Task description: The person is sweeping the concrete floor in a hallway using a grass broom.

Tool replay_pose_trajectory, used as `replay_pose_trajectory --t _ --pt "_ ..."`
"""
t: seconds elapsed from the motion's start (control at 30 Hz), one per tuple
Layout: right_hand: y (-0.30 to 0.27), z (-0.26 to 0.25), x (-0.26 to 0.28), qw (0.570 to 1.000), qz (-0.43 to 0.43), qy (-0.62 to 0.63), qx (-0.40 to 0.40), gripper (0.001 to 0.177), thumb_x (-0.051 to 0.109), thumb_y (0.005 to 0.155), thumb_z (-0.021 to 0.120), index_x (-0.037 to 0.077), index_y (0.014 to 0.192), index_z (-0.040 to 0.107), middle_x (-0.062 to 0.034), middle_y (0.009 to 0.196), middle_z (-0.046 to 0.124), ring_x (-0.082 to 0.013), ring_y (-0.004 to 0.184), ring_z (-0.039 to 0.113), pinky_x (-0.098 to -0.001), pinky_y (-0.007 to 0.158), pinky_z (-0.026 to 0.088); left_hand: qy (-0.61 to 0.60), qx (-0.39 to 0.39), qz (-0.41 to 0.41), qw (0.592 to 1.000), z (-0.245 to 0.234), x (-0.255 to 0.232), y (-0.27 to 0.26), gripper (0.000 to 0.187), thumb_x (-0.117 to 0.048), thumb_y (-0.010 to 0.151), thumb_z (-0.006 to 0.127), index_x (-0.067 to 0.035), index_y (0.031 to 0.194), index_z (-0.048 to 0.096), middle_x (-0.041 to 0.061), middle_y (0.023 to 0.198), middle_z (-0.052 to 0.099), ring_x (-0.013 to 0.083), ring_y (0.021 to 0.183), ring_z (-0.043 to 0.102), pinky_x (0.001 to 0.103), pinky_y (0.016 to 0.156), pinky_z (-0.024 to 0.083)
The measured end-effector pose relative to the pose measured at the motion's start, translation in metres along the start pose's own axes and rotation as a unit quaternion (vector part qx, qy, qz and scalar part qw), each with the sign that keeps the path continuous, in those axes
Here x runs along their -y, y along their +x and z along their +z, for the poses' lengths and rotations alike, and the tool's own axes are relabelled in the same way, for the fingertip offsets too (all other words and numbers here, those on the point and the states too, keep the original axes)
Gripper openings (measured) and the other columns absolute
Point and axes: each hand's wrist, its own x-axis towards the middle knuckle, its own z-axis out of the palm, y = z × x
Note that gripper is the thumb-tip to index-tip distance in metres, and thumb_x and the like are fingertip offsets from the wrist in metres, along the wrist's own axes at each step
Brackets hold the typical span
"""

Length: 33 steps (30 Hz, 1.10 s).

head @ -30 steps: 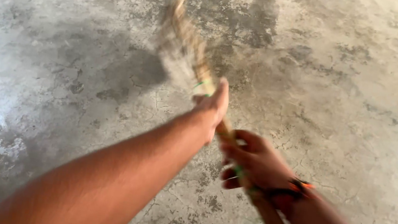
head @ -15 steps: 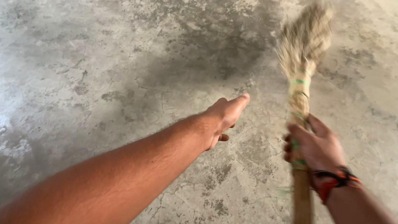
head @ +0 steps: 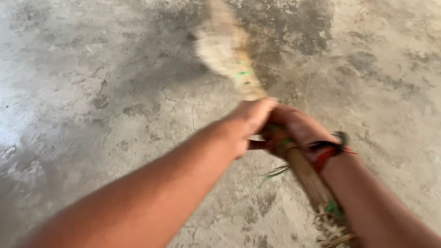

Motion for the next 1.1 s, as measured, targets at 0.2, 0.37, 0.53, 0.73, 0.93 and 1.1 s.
replay_pose_trajectory --t 0.2,0.37,0.53,0.73,0.93,1.1 --pt "-0.003 -0.051 -0.013 0.962 -0.038 0.155 -0.223 0.018 0.014 0.099 0.055 0.005 0.113 0.059 -0.0060 0.077 0.062 -0.0133 0.054 0.059 -0.0271 0.048 0.053 0.146 0.119 0.106 0.976 0.026 -0.005 -0.005 0.068 -0.054 0.087 0.051 -0.002 0.128 0.066 0.020 0.119 0.069 0.0268 0.098 0.062 0.043 0.078 0.052" --pt "-0.025 -0.020 -0.007 0.962 -0.035 0.125 -0.240 0.044 0.024 0.093 0.064 0.015 0.136 0.057 -0.0080 0.089 0.066 -0.0143 0.060 0.058 -0.0283 0.051 0.056 0.119 0.039 0.098 0.987 0.005 -0.014 -0.022 0.091 -0.065 0.089 0.043 -0.013 0.158 0.015 0.021 0.160 0.027 0.0407 0.135 0.043 0.059 0.104 0.042" --pt "-0.034 0.011 -0.010 0.995 -0.017 -0.031 -0.091 0.060 0.031 0.090 0.064 0.020 0.147 0.048 -0.0059 0.095 0.069 -0.0122 0.060 0.058 -0.0283 0.047 0.053 0.149 -0.066 0.076 0.984 -0.041 -0.002 0.007 0.090 -0.066 0.093 0.036 -0.021 0.160 -0.003 0.014 0.168 0.001 0.0429 0.149 0.021 0.069 0.115 0.026" --pt "-0.041 -0.008 -0.025 0.991 0.041 -0.005 -0.125 0.065 0.026 0.090 0.063 0.019 0.152 0.047 -0.0095 0.097 0.069 -0.0125 0.059 0.056 -0.0274 0.047 0.052 0.185 -0.051 0.047 0.980 -0.047 -0.005 -0.017 0.083 -0.062 0.093 0.037 -0.023 0.161 0.007 0.015 0.164 0.026 0.0402 0.141 0.044 0.063 0.114 0.034" --pt "-0.055 -0.084 -0.039 0.974 -0.029 0.085 -0.208 0.070 0.021 0.093 0.063 0.010 0.157 0.036 -0.0065 0.091 0.060 -0.0100 0.061 0.055 -0.0242 0.046 0.050 0.206 -0.021 0.074 0.976 -0.029 0.002 -0.002 0.081 -0.061 0.096 0.036 -0.015 0.159 0.015 0.015 0.163 0.027 0.0338 0.141 0.043 0.051 0.111 0.045" --pt "-0.098 -0.029 -0.017 0.963 0.051 -0.024 -0.262 0.077 0.022 0.089 0.065 0.027 0.158 0.032 -0.0081 0.091 0.067 -0.0153 0.058 0.054 -0.0274 0.048 0.050 0.242 0.005 0.035 0.970 -0.009 -0.010 -0.037 0.079 -0.062 0.093 0.029 -0.020 0.159 0.013 0.009 0.160 0.036 0.0315 0.133 0.057 0.050 0.106 0.049"
